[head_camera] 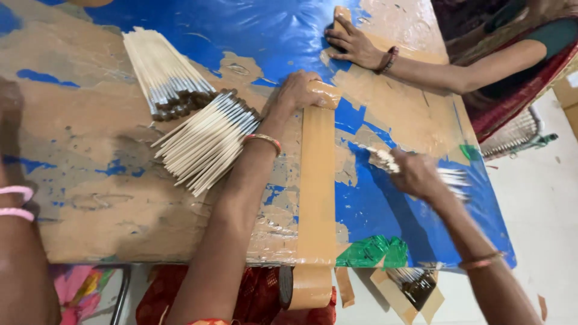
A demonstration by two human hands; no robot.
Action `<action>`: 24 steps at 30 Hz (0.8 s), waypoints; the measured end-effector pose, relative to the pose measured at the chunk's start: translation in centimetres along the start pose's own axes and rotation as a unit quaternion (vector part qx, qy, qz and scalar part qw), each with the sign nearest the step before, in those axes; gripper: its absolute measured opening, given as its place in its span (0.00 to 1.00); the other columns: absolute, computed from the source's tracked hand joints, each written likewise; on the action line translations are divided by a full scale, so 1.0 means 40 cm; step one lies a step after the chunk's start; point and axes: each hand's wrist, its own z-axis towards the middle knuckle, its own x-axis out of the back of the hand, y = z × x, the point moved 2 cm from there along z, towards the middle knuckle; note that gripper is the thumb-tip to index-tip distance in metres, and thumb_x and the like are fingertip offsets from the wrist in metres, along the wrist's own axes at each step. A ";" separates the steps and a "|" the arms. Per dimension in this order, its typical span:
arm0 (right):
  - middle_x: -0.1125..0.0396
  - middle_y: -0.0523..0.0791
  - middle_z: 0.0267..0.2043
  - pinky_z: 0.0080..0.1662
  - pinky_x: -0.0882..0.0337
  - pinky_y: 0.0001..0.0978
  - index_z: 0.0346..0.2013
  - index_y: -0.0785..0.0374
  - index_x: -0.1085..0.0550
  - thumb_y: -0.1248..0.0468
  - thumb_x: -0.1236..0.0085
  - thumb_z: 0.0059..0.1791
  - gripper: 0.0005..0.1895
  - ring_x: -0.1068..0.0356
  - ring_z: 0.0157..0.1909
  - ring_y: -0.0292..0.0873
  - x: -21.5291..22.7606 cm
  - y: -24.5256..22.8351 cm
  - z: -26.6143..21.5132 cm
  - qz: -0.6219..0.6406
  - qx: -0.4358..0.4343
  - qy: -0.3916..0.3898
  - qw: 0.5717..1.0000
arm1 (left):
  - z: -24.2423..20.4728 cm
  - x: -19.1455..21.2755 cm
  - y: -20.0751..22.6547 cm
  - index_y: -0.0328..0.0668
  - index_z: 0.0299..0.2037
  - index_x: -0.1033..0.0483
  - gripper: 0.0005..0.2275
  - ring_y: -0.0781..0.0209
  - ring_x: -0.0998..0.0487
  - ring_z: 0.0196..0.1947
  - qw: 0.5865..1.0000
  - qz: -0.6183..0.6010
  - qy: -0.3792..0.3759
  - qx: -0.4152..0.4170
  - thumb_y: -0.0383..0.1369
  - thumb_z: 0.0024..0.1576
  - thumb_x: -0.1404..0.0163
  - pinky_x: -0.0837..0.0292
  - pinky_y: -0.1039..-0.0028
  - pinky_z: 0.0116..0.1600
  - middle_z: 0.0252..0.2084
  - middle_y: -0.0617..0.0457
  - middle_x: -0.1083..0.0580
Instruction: The recorder sorts and groups incense sticks at a table, using tape to secure them.
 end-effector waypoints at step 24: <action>0.32 0.47 0.36 0.36 0.21 0.36 0.40 0.67 0.33 0.80 0.33 0.54 0.15 0.26 0.32 0.41 0.250 -0.306 0.291 0.575 0.136 0.349 0.727 | -0.006 -0.039 -0.015 0.41 0.38 0.22 0.22 0.41 0.22 0.45 0.999 0.001 0.031 0.015 0.41 0.37 0.31 0.25 0.60 0.49 0.41 0.40 0.22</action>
